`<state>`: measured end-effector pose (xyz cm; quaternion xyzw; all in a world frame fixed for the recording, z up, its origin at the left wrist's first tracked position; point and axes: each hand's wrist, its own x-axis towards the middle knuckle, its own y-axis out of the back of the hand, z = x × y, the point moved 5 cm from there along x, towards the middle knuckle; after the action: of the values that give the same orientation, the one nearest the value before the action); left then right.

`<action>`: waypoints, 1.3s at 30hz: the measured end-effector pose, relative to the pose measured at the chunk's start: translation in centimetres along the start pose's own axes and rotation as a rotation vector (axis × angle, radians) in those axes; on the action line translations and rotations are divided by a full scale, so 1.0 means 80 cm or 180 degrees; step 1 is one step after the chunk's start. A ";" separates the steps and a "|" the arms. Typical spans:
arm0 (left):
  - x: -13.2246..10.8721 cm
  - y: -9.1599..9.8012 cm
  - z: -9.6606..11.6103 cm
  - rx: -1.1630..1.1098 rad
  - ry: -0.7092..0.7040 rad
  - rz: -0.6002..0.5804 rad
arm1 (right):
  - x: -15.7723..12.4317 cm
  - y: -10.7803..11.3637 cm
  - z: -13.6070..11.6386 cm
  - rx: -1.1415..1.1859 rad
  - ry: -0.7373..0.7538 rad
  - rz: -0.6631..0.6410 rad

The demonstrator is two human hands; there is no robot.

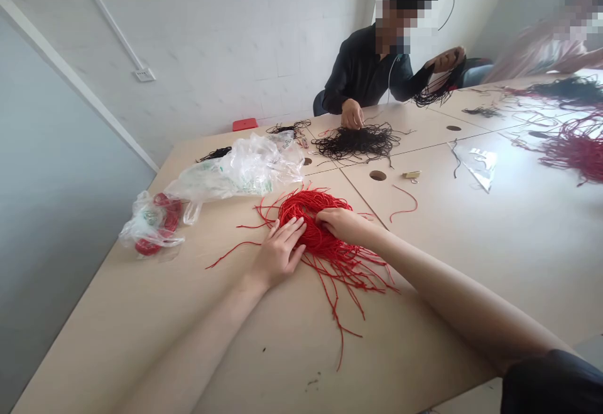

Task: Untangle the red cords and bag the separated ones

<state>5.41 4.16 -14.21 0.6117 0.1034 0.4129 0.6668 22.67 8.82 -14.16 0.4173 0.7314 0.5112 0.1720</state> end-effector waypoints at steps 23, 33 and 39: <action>-0.023 0.027 -0.053 -0.0941 0.1152 0.1822 | 0.055 -0.019 -0.106 -0.0228 -0.0253 -0.0418; 0.003 0.005 0.009 0.0119 0.0270 0.0198 | 0.053 0.143 -0.058 0.3145 -0.0752 0.0660; 0.005 -0.013 0.009 0.0150 0.0096 -0.0533 | 0.043 0.155 -0.065 0.3610 -0.0373 0.1047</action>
<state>6.60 4.03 -14.86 0.6102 0.1739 0.3623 0.6828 22.47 9.98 -0.35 0.5794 0.8054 0.0366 -0.1193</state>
